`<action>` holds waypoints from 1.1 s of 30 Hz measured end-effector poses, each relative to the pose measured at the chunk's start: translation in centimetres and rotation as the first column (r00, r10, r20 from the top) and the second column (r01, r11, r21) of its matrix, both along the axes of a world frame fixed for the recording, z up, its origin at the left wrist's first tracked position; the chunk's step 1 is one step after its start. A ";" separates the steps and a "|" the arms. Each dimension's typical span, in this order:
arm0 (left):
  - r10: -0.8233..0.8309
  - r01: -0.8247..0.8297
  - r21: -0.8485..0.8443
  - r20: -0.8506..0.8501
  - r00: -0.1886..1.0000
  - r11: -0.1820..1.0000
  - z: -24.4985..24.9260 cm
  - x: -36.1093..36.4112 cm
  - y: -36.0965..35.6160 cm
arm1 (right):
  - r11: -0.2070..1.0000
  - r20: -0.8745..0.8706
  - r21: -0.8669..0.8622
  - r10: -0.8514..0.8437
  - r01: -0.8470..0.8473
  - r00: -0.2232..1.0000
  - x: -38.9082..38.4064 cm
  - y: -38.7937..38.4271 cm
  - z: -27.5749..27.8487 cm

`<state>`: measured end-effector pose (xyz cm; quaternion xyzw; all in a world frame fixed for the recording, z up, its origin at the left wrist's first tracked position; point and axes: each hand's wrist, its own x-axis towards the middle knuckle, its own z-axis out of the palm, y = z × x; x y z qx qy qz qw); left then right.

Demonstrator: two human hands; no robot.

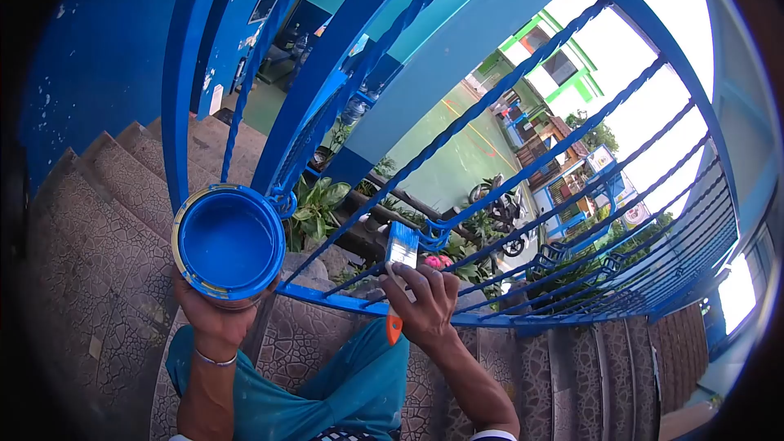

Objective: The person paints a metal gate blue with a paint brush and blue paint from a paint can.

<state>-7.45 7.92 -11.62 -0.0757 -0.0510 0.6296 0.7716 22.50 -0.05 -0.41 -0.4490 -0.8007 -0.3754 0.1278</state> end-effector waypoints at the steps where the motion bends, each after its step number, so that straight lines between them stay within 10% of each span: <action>1: 0.001 -0.001 0.017 0.001 1.000 1.000 0.1 0.0 0.0 | 1.000 -0.023 0.018 0.004 -0.004 1.000 0.0 0.4 -0.1; 11: 0.030 -0.030 0.011 -0.004 1.000 0.999 0.0 0.1 0.1 | 0.973 -0.182 0.230 0.072 -0.028 0.981 -0.2 -2.7 -1.7; 23: 0.036 -0.036 0.005 0.043 0.998 0.999 -0.6 0.2 0.0 | 0.996 -0.038 0.070 -0.051 0.053 0.998 -3.1 0.4 -0.2; 33: 0.019 -0.021 0.035 0.052 0.998 0.999 -0.2 0.2 -0.2 | 0.969 0.431 -0.164 -0.101 0.187 0.897 -5.5 2.5 -0.1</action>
